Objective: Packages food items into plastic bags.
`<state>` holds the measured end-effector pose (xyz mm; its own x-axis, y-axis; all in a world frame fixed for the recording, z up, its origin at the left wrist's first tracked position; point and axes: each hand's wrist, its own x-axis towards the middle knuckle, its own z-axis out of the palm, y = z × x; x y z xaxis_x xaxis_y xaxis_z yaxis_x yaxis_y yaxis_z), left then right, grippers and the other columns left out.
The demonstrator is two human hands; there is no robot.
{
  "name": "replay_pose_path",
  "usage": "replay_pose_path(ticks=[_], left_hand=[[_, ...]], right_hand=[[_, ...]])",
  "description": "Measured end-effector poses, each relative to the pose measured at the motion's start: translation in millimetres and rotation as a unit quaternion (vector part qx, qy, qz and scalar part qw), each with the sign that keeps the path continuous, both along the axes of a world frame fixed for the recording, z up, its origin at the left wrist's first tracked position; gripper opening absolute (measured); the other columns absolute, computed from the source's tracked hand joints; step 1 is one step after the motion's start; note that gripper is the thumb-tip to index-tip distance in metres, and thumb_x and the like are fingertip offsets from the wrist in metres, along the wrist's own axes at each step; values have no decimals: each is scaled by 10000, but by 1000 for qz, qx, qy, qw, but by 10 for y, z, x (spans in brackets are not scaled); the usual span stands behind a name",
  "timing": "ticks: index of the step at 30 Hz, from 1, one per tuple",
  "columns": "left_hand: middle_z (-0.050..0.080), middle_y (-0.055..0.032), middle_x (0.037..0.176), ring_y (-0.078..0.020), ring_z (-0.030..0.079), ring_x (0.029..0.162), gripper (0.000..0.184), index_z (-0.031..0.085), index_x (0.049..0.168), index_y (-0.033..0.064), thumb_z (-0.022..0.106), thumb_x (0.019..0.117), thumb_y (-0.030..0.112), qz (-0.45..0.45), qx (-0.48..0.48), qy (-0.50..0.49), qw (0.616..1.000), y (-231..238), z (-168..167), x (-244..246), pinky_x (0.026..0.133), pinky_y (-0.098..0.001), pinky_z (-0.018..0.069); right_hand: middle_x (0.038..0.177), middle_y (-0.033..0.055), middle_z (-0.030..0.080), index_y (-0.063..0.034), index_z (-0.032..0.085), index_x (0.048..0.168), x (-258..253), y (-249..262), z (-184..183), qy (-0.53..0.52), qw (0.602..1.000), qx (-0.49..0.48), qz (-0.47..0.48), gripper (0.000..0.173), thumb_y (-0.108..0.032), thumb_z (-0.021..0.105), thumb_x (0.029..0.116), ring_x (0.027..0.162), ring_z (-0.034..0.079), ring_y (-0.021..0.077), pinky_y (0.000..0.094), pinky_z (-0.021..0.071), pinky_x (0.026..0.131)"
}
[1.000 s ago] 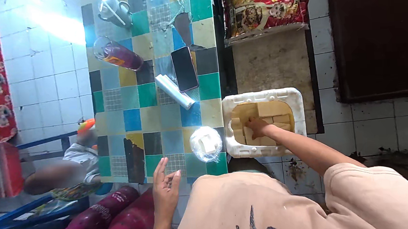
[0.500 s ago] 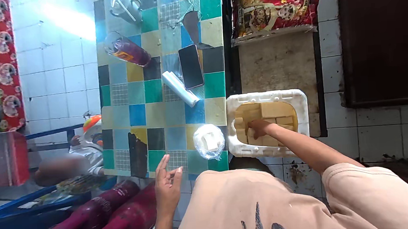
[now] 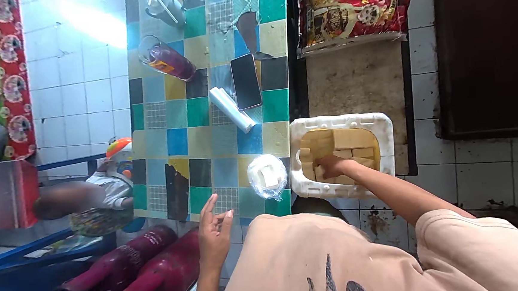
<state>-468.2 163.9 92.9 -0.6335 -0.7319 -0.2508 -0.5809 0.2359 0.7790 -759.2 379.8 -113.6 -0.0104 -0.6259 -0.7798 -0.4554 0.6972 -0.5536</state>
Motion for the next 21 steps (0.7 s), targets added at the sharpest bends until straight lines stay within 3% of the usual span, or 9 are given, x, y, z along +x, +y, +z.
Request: replay_pose_path(ticks=[8,12,14,16,18,21], left_hand=[[464,-231,1478,11,665,828,575,404,1470,-100,568,951,85,-1,-3,-1,1000,15,39,7,720,-140,550],[479,-226,1480,9,657,820,554,420,1456,-109,565,952,71,-14,12,4,1000,37,58,-48,712,-152,545],[519,-223,1444,-10,672,848,521,447,1438,-110,564,965,74,-35,21,8,999,59,64,-111,752,-170,559],[576,-227,1371,-55,675,918,450,538,1370,-106,569,972,102,-72,5,20,997,89,52,-215,818,-200,560],[571,-251,1381,-172,668,1085,391,632,1295,-69,571,978,152,-105,-8,22,994,139,49,-385,915,-280,552],[419,-283,1522,-317,597,1237,360,715,1242,59,612,983,287,-112,-6,-39,993,220,43,-690,959,-404,538]], right_hand=[[1340,333,573,75,449,1438,-121,-24,89,-29,999,27,-37,681,-74,803,876,1267,562,484,635,431,1065],[1326,339,592,106,558,1366,-150,-118,149,-12,999,34,36,608,-68,826,849,1265,556,498,657,404,1072],[1337,319,597,65,576,1374,-125,-141,144,6,996,29,83,602,-60,825,840,1276,555,492,665,406,1073],[1330,312,604,30,576,1389,-92,-130,100,19,995,8,99,578,-52,799,862,1268,560,498,679,415,1059],[1311,311,613,13,574,1395,-95,-76,99,27,997,-18,74,538,-79,761,899,1258,564,499,684,416,1055],[1212,287,665,-6,619,1330,-162,72,238,40,994,-72,-70,467,-151,765,911,1175,622,471,666,452,1025]])
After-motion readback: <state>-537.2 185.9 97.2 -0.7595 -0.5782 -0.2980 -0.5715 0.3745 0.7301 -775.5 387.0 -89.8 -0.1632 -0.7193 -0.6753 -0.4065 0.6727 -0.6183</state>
